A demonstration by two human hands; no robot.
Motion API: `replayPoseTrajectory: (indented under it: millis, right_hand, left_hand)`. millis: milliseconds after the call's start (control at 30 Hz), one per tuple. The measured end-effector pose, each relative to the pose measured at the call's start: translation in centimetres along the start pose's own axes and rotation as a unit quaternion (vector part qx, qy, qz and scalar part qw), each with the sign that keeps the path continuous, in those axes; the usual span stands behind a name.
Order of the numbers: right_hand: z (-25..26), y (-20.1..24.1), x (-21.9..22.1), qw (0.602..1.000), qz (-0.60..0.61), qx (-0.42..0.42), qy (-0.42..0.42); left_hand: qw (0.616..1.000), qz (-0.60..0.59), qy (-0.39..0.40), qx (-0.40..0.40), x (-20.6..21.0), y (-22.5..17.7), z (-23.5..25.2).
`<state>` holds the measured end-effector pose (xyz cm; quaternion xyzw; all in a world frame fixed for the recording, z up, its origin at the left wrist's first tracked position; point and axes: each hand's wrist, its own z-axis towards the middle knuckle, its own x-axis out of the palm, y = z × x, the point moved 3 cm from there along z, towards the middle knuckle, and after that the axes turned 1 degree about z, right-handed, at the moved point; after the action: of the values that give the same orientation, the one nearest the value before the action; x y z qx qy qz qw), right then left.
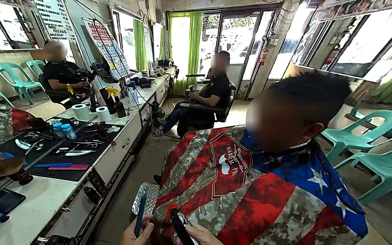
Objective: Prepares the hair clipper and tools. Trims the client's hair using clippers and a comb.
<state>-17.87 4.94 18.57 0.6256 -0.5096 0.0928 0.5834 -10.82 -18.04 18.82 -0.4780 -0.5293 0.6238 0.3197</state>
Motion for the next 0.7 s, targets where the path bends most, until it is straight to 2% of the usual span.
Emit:
replayPoseTrajectory:
  millis: [167, 433, 700]
  right_hand:
    - [2.7, 2.8, 0.0, 1.0, -0.01, -0.023, -0.002]
    - [7.7, 9.9, 0.0, 0.992, -0.041, -0.115, 0.029]
    - [11.5, 12.4, 0.0, 0.99, -0.057, -0.129, 0.013]
  left_hand:
    - [1.0, 0.004, -0.008, 0.018, -0.6, 0.8, 3.8]
    - [0.998, 0.021, -0.028, 0.059, -2.3, -2.2, 9.2]
    - [0.996, 0.031, 0.027, 0.079, -3.0, -3.0, 15.4]
